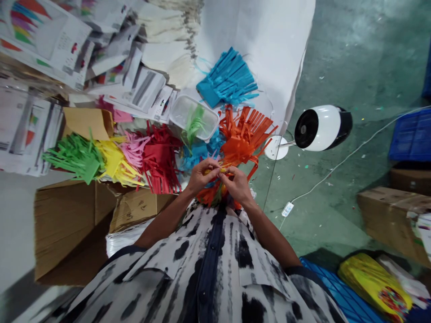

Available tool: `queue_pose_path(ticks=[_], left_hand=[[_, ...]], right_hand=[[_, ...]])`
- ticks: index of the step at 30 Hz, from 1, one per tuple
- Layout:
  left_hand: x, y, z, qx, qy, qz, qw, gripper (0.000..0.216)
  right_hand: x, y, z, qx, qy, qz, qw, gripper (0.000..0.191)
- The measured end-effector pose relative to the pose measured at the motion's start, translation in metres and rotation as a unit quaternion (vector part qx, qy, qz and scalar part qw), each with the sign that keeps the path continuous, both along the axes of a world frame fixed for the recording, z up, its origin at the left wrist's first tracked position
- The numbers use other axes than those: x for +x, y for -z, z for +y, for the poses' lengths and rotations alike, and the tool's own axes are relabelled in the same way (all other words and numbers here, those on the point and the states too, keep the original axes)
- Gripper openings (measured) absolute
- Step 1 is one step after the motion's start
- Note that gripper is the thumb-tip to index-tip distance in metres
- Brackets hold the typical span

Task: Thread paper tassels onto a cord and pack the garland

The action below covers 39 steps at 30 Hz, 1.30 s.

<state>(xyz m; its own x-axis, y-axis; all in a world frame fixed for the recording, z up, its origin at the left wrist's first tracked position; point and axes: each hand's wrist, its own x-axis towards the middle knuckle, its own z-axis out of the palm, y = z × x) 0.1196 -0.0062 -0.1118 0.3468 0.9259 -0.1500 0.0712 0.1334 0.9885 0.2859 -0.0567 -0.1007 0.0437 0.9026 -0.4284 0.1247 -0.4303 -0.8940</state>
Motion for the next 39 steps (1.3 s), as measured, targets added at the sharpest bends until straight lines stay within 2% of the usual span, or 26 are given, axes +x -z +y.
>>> queue_pose_path(ticks=[8,12,17,23,29,33,35,39], left_hand=[[0.002,0.002,-0.005,0.035,-0.045,0.058,0.997,0.022],[0.002,0.006,-0.007,0.069,-0.039,0.083,0.993,0.018],[0.002,0.008,-0.008,0.088,-0.021,0.107,0.99,0.022],[0.001,0.003,-0.007,0.159,-0.004,0.151,0.976,0.021],[0.002,0.01,-0.01,0.166,-0.025,0.154,0.974,0.026],[-0.002,0.016,-0.007,0.146,0.017,0.14,0.979,0.032],[-0.005,0.019,-0.004,0.139,0.066,0.133,0.979,0.038],[-0.017,0.027,0.002,0.116,0.161,0.117,0.973,0.039]], right_hand=[[-0.001,-0.011,0.001,-0.013,0.024,0.0,1.0,0.028],[-0.002,-0.015,0.004,0.017,0.031,0.023,0.999,0.032],[-0.004,-0.016,0.005,0.008,0.029,0.013,0.999,0.035],[-0.006,-0.014,0.004,0.029,0.03,0.026,0.999,0.034],[-0.005,-0.007,0.006,0.035,0.067,0.032,0.997,0.033],[-0.002,-0.006,0.007,0.016,0.112,0.078,0.991,0.031],[-0.001,-0.004,0.005,0.006,0.133,0.086,0.987,0.032],[0.001,0.0,0.001,0.006,0.143,0.093,0.985,0.032]])
